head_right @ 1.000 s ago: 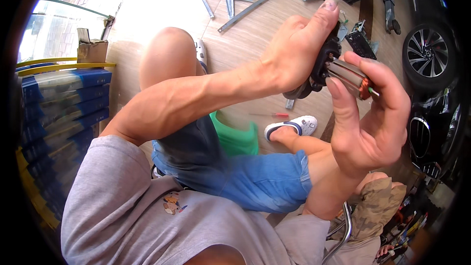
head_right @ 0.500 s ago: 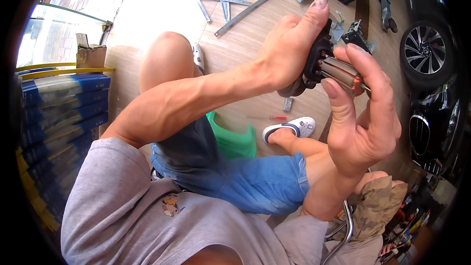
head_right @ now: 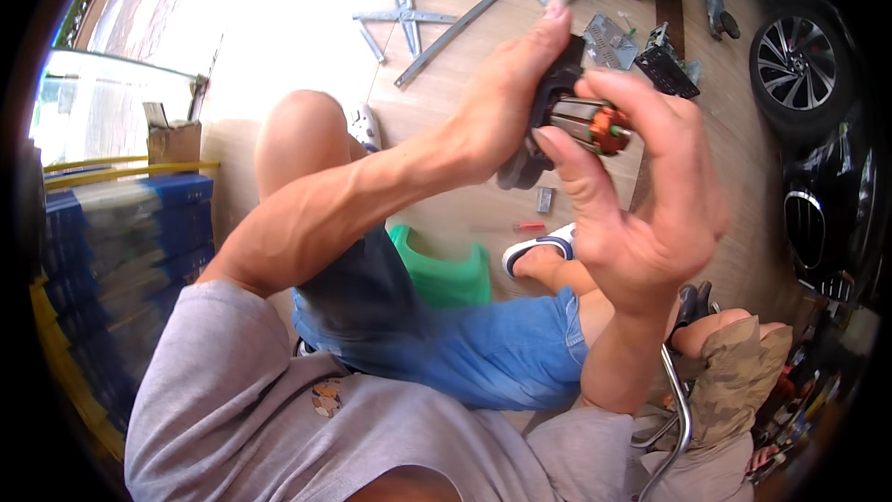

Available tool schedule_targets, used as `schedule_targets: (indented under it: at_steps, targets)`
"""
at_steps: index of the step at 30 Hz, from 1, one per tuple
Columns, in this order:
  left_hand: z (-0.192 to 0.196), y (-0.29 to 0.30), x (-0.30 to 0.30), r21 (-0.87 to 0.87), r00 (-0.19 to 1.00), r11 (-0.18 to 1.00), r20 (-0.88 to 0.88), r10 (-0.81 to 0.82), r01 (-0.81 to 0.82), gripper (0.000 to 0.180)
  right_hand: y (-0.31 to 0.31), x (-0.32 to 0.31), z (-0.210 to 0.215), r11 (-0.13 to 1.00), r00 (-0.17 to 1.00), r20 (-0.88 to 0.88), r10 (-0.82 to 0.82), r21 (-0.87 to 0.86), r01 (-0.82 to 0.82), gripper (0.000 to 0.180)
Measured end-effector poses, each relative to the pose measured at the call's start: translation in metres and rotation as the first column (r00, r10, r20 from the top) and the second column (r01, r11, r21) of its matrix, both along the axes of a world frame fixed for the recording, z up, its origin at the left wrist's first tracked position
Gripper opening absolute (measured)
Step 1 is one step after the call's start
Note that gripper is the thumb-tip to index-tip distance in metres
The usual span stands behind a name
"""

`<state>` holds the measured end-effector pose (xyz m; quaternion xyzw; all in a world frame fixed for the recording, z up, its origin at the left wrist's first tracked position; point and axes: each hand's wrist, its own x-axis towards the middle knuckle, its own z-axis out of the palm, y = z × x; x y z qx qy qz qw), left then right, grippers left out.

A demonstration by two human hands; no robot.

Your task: The person sits on a stool and uses a screwdriver to disassemble a small cylindrical electronic component, likely a motor. They remove screws, separate the casing, and inspect the internal copper windings and shaft. The person then reassembles the device, tightening the screws to secure the casing.

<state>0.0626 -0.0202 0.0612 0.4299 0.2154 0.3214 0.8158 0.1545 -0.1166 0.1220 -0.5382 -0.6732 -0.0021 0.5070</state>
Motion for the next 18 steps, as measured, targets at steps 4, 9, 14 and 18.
schedule_targets:
  at_steps: [4, 9, 14, 18]
  targets:
    - [0.012, -0.004, -0.008, -0.139, 1.0, 0.99, -0.023, 0.013, -0.016, 0.065, 0.01, 0.0, -0.009, 0.998, 0.997, 0.042, -0.058, 0.035, 0.057, 0.039]
    - [0.022, -0.01, -0.015, -0.23, 0.993, 0.973, -0.102, -0.055, 0.031, 0.055, 0.018, 0.002, -0.01, 0.985, 0.984, -0.053, -0.173, -0.036, 0.171, 0.037]
    - [0.021, 0.004, -0.021, -0.262, 0.961, 0.965, -0.263, -0.079, 0.008, 0.052, 0.032, 0.024, -0.006, 0.96, 0.985, -0.169, -0.028, -0.278, -0.021, 0.044]
    - [0.027, 0.041, -0.046, -0.347, 0.986, 0.933, -0.101, -0.134, 0.091, 0.056, 0.052, 0.074, 0.008, 0.849, 0.951, -0.306, 0.046, -0.49, -0.199, 0.053]
